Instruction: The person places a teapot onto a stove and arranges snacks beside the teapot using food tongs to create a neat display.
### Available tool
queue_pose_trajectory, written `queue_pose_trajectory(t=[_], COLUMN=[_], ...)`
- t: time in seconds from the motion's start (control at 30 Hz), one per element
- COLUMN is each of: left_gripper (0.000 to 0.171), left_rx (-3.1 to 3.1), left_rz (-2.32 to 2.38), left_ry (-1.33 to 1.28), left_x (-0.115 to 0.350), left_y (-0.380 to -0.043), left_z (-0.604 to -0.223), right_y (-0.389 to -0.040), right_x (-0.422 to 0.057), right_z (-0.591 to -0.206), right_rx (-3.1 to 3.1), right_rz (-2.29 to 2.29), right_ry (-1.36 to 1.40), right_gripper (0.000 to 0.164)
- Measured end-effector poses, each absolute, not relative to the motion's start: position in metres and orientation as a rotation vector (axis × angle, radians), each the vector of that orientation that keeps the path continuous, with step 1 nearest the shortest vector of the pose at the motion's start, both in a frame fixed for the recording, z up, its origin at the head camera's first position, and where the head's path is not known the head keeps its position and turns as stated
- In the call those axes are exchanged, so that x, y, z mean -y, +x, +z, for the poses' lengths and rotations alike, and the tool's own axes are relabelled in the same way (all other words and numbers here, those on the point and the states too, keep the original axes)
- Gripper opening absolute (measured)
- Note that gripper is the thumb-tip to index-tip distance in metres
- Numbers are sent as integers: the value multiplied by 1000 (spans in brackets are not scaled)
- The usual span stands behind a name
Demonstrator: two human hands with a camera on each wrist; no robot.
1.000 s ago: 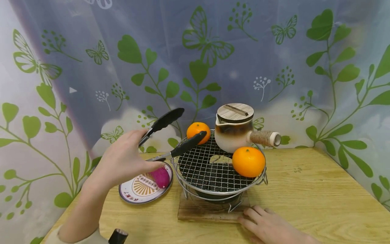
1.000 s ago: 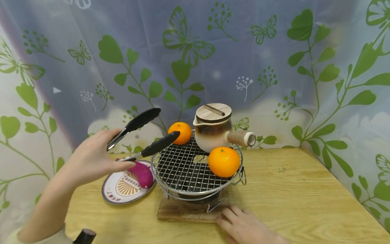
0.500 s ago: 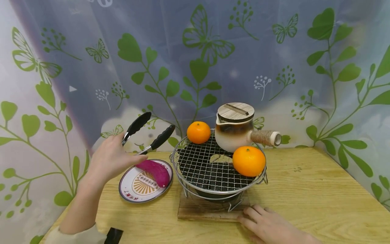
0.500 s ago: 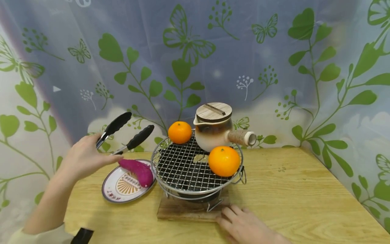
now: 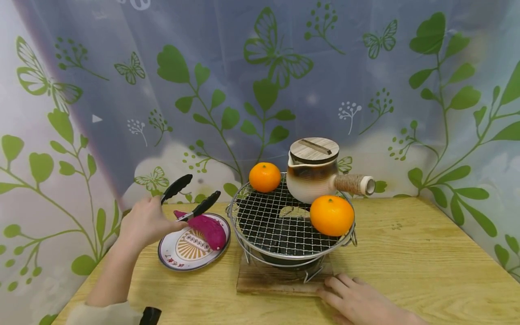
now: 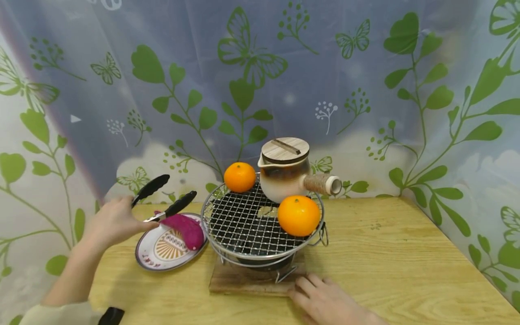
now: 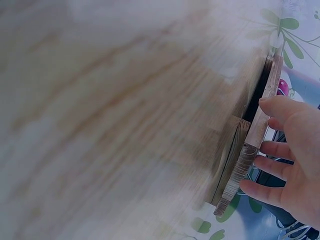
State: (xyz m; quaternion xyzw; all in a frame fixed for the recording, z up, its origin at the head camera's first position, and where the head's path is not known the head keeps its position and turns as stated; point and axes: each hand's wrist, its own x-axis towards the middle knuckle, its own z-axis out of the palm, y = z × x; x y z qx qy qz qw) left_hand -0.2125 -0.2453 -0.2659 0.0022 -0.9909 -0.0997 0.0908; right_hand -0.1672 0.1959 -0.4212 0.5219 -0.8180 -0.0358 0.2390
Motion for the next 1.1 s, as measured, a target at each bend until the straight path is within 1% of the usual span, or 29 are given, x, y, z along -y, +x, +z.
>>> queue_pose_trajectory(t=[0.3, 0.57, 0.77, 1.0, 1.1], left_gripper=[95, 96, 97, 93, 93], left_rx=[2954, 2962, 2924, 2910, 2899], left_rz=[-207, -119, -35, 18, 36], left_ry=[-41, -82, -165, -208, -230], left_x=[256, 264, 270, 276, 280], left_y=[-212, -214, -217, -218, -219], left_z=[-277, -289, -297, -306, -308], right_y=[-166, -166, -165, -166, -166], right_x=[-196, -197, -196, -195, -195], right_z=[-423, -424, -424, -423, -422], right_rx=[2248, 2258, 2253, 2221, 2229], right_rz=[-98, -86, -76, -84, -83], right_ry=[1428, 1436, 1428, 1410, 1413], right_gripper=[48, 46, 46, 49, 47])
